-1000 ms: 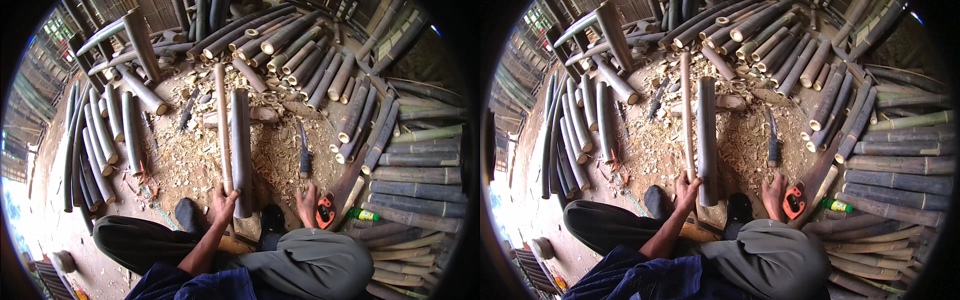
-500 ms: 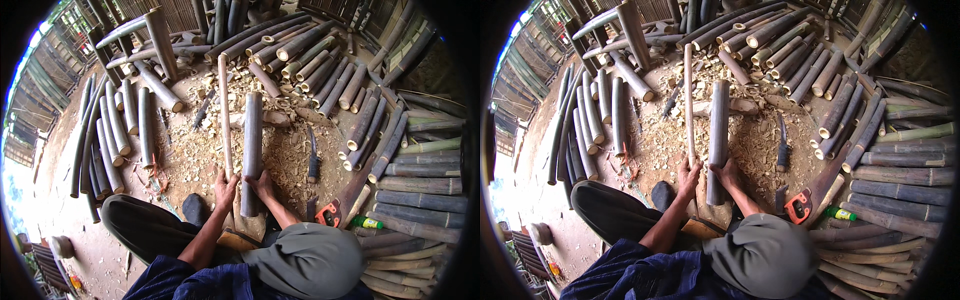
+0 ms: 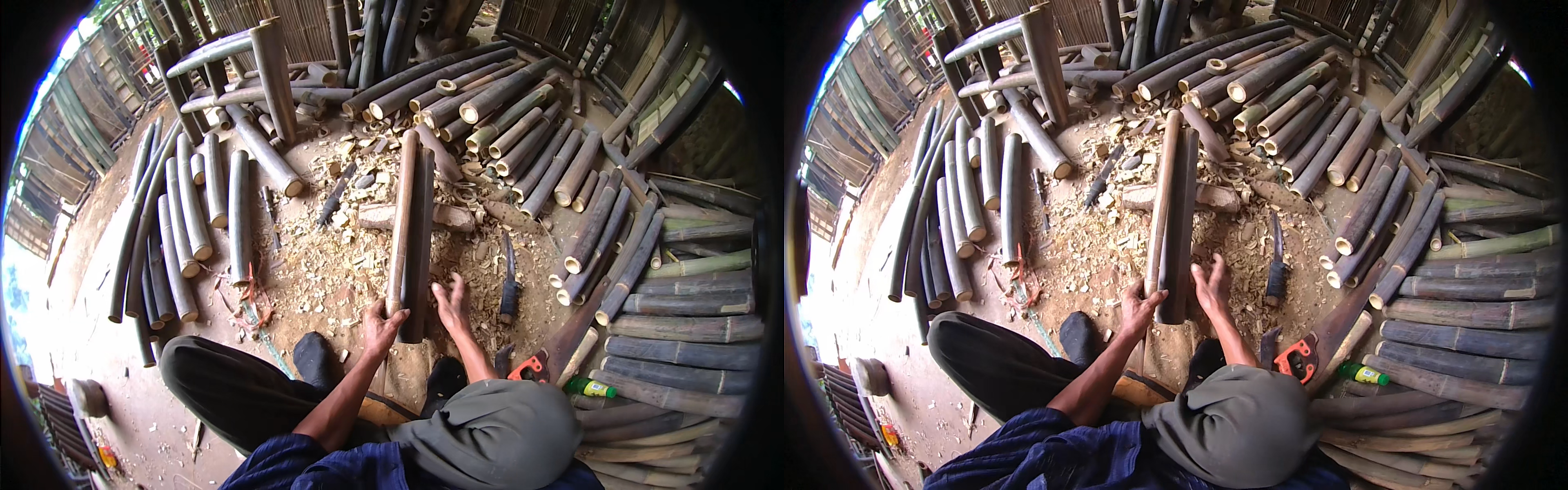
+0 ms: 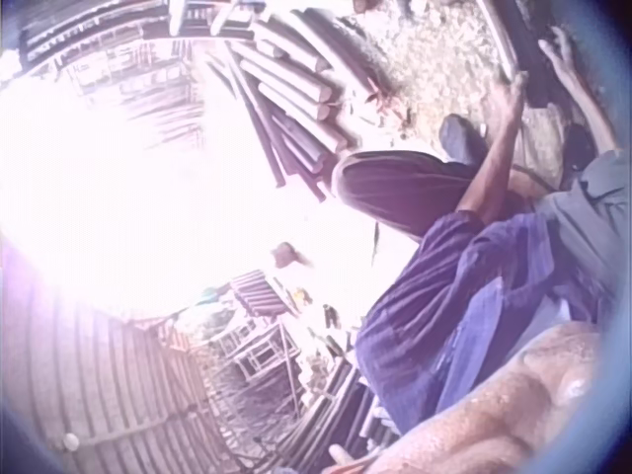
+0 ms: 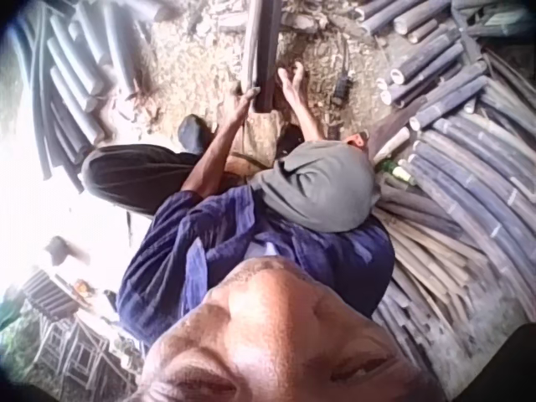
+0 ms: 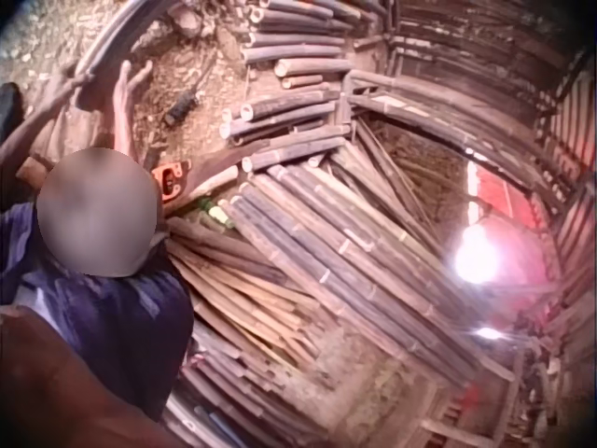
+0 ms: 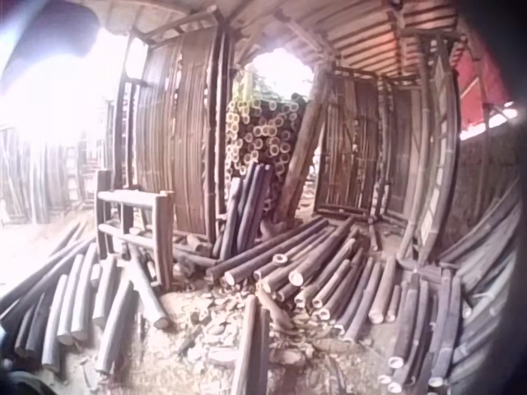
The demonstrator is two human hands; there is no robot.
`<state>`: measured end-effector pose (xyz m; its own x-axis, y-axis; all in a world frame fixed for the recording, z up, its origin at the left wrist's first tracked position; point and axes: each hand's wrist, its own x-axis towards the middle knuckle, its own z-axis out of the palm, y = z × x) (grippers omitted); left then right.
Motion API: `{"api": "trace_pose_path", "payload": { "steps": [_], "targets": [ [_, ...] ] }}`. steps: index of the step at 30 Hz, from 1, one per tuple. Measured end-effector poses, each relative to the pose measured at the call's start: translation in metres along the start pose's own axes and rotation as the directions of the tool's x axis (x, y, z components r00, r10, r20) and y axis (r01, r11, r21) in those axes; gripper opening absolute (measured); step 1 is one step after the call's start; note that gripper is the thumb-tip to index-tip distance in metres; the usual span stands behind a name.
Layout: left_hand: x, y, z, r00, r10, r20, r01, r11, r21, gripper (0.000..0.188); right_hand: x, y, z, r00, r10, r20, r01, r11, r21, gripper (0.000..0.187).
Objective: The person saws a section of bamboo from a pole and then uses a knife to trim and carve the edge of the piece.
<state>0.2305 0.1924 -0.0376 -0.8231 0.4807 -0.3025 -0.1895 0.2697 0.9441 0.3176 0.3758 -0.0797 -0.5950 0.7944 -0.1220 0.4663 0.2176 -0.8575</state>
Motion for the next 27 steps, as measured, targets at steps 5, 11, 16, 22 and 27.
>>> {"api": "trace_pose_path", "payload": {
  "steps": [5,11,16,22,27],
  "targets": [
    [-0.005,-0.001,0.009,1.0,-0.006,0.014,0.007,1.0,-0.017,0.044,-0.081,0.033,-0.1,0.971,-0.04,-0.238,-0.067,0.902,-0.426,0.069],
    [0.01,-0.043,0.015,0.99,0.118,-0.077,-0.102,0.977,0.185,0.055,-0.145,0.09,-0.161,0.969,0.221,-0.109,-0.23,0.651,-0.724,0.057],
    [0.002,-0.027,0.027,0.986,0.141,-0.094,-0.106,0.945,0.31,0.063,-0.161,0.111,-0.176,0.981,0.19,0.034,-0.1,0.653,-0.751,0.059],
    [-0.028,-0.042,0.035,0.992,0.086,-0.098,-0.046,0.934,0.354,0.069,-0.163,0.125,-0.178,0.999,-0.045,0.028,0.046,0.504,-0.862,0.053],
    [-0.049,-0.092,0.031,0.957,-0.175,-0.229,0.141,0.978,-0.156,0.062,-0.157,0.114,-0.171,0.999,0.009,0.046,0.034,0.527,-0.849,0.05]
  ]
}}
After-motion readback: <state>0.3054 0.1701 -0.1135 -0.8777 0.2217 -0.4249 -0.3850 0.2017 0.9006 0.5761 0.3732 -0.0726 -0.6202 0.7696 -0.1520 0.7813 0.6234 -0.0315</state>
